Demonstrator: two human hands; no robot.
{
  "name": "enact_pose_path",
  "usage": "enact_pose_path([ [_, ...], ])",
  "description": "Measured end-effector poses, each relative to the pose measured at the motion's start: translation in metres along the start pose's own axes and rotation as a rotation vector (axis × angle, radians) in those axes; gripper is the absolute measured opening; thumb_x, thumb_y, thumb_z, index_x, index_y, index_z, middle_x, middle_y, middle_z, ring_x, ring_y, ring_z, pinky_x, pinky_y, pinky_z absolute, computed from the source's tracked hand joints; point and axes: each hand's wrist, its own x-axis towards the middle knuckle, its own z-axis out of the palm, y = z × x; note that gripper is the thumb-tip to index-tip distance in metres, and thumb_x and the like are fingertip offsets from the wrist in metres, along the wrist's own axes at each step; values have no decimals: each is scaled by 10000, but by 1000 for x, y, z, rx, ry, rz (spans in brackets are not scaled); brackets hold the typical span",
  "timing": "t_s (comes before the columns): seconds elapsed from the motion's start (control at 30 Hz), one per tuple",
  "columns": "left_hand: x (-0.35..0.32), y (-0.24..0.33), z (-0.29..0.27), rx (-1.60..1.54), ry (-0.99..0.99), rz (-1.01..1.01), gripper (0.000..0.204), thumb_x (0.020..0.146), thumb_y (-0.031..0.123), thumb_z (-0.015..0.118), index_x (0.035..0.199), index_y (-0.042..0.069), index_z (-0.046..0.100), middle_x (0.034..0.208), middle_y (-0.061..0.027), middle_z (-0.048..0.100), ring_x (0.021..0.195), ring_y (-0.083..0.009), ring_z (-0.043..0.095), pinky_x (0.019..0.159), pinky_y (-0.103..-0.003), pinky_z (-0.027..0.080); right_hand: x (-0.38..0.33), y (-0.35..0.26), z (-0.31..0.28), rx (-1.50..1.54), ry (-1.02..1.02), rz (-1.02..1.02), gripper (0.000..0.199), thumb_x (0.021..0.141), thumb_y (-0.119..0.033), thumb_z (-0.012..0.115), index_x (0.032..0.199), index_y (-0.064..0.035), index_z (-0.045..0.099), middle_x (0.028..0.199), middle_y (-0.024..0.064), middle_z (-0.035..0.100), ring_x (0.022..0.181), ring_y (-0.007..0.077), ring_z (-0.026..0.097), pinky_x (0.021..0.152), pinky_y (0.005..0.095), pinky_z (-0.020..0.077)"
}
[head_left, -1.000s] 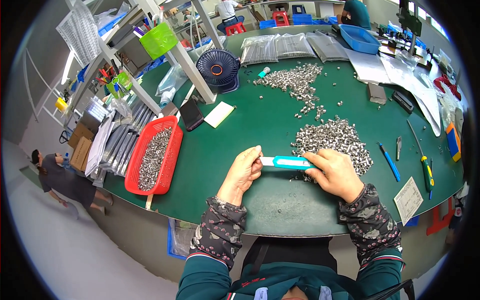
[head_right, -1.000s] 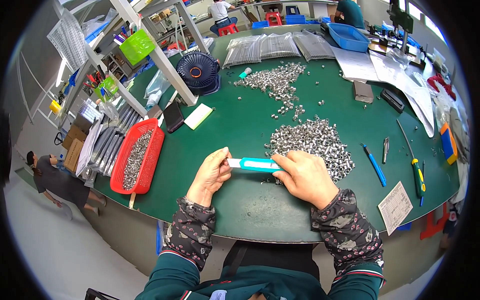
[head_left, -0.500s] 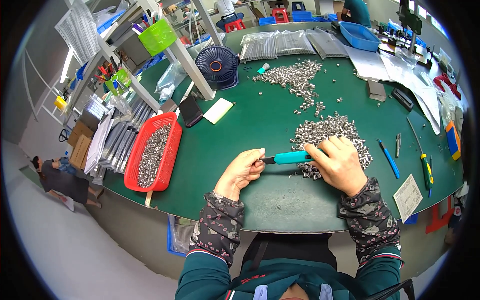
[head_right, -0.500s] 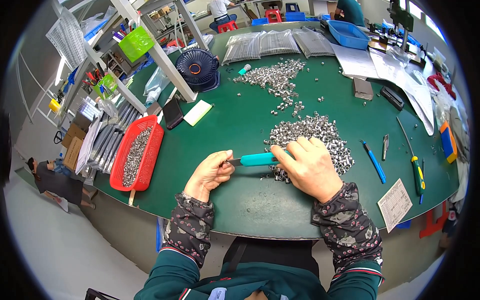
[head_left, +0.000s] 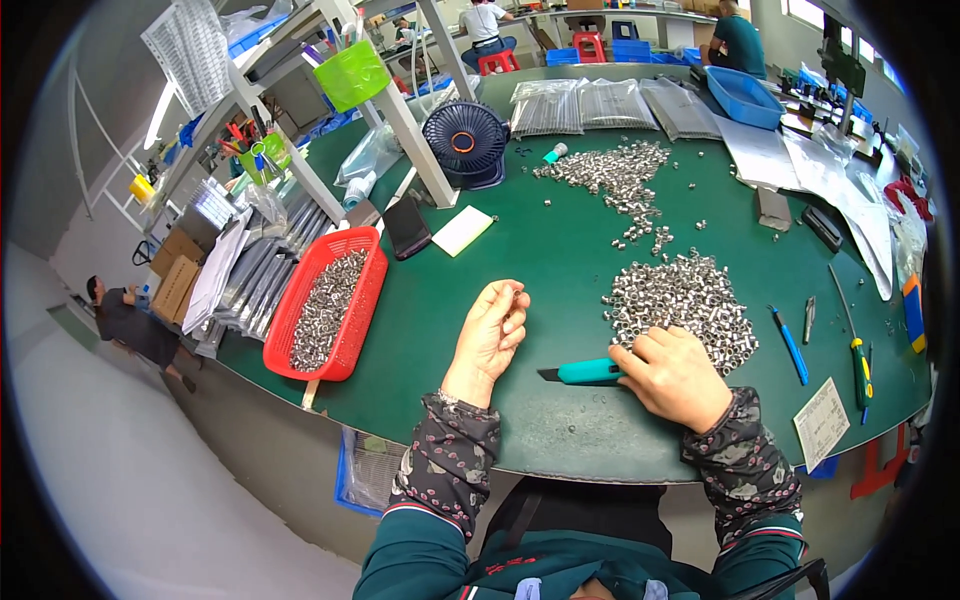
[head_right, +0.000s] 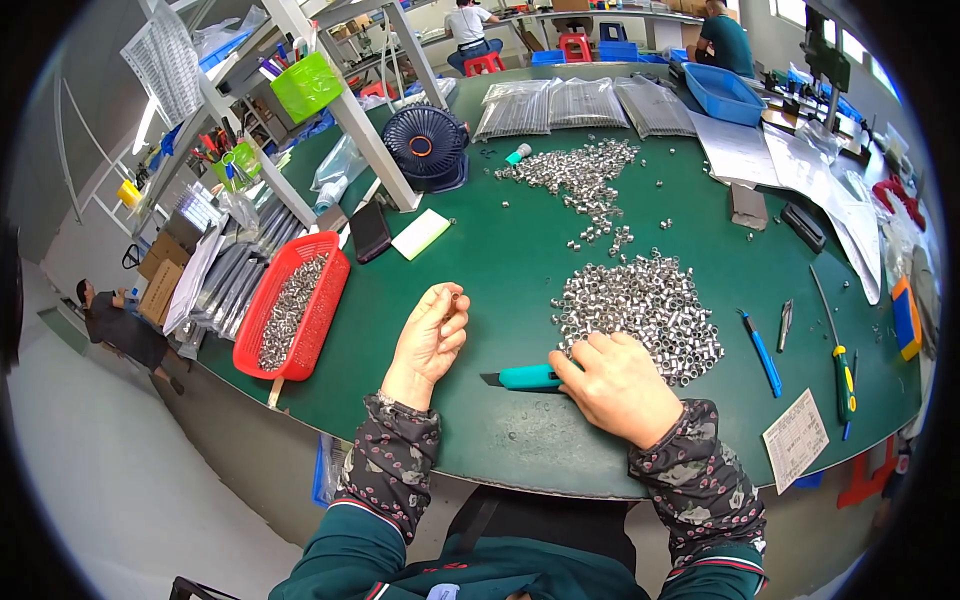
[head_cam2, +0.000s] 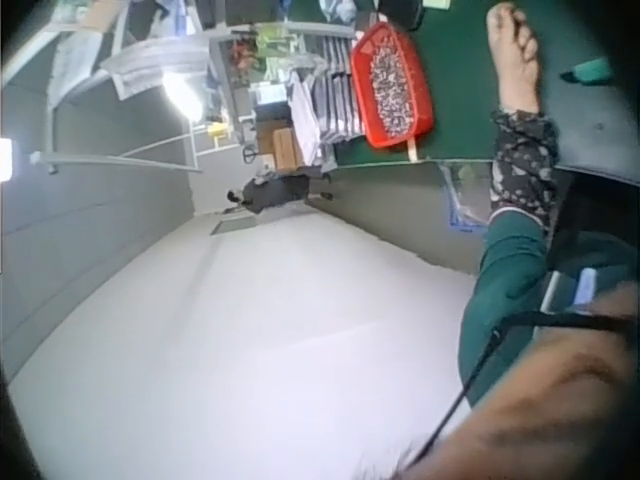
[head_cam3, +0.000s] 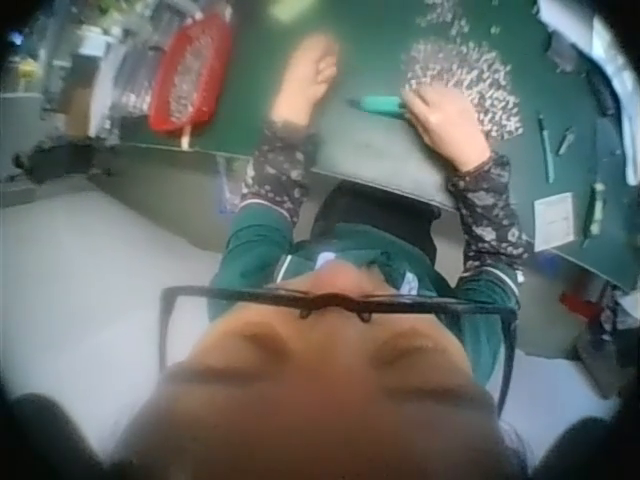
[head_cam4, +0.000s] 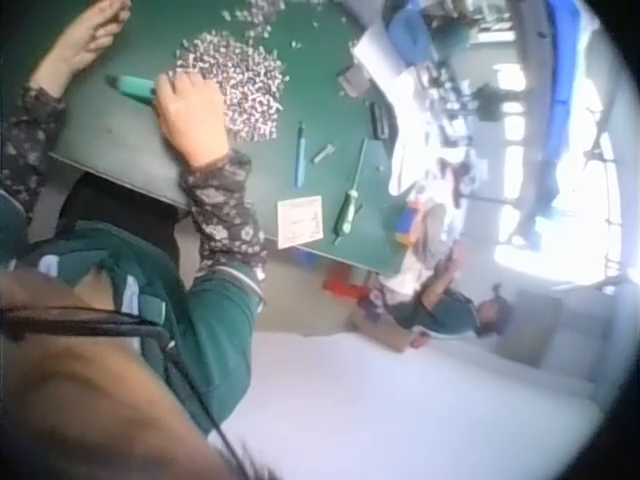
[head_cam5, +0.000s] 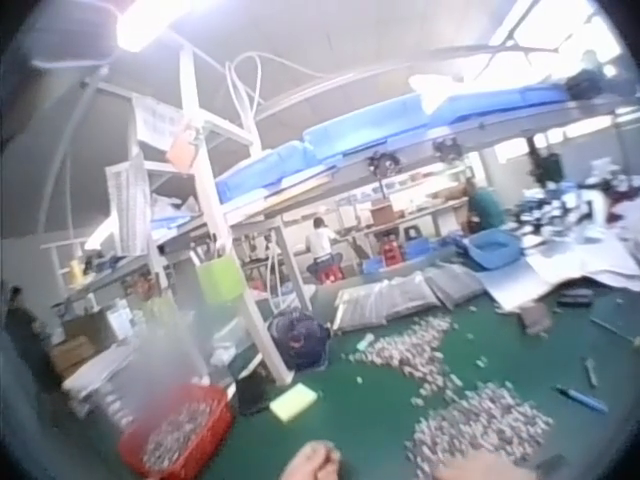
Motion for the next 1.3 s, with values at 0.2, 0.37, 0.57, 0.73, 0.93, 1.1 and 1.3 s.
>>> enact_pose_path([
  [0.2, -1, 0, 4, -60, -46, -21, 154, 908, 147, 492, 1008, 41, 540, 805, -28, 518, 547, -42, 371, 376, -145, 255, 1, 6, -8, 122, 135, 170, 334, 648, -164, 694, 940, -56, 574, 691, 57, 496, 638, 223, 528, 546, 340, 426],
  [0.37, -1, -1, 7, -6, -73, -29, 146, 901, 127, 501, 1006, 36, 545, 816, -31, 525, 552, -41, 373, 378, -143, 260, -2, 9, -1, 197, 170, 273, 325, 671, -136, 672, 973, -58, 582, 679, 84, 498, 608, 255, 517, 532, 357, 415],
  [0.57, -1, -4, 2, 33, -122, -35, 141, 889, 121, 524, 990, 29, 558, 808, -32, 537, 534, -34, 370, 376, -139, 264, -2, 9, -1, 225, 163, 317, 291, 710, -156, 664, 972, -64, 575, 699, 79, 522, 632, 250, 552, 530, 359, 441],
  [0.73, -2, -5, 3, 21, -204, -60, 158, 885, 131, 535, 1001, 28, 563, 798, -33, 550, 491, -24, 359, 371, -135, 261, -3, 10, 0, 248, 141, 342, 286, 732, -178, 648, 982, -60, 575, 717, 87, 536, 643, 259, 561, 542, 364, 445],
  [0.93, -4, -3, 6, 79, -138, -54, 157, 875, 136, 552, 975, 16, 574, 762, -31, 565, 472, -17, 361, 370, -133, 263, -4, 10, 2, 271, 114, 351, 281, 757, -214, 628, 992, -68, 578, 722, 92, 538, 649, 269, 562, 552, 377, 444],
  [1.1, -5, -4, 8, 126, -140, -59, 152, 872, 137, 558, 957, 13, 579, 711, -16, 539, 469, -14, 362, 373, -133, 262, -6, 12, 4, 318, 46, 364, 281, 763, -219, 622, 1001, -76, 579, 728, 92, 541, 655, 269, 563, 546, 379, 442],
  [1.3, -3, -8, 2, 153, -106, -54, 176, 890, 161, 535, 963, 6, 575, 710, -17, 528, 468, -15, 366, 364, -134, 257, 0, 4, 0, 170, 239, 312, 294, 738, -170, 640, 1002, -57, 575, 683, 77, 505, 605, 246, 539, 522, 353, 433],
])
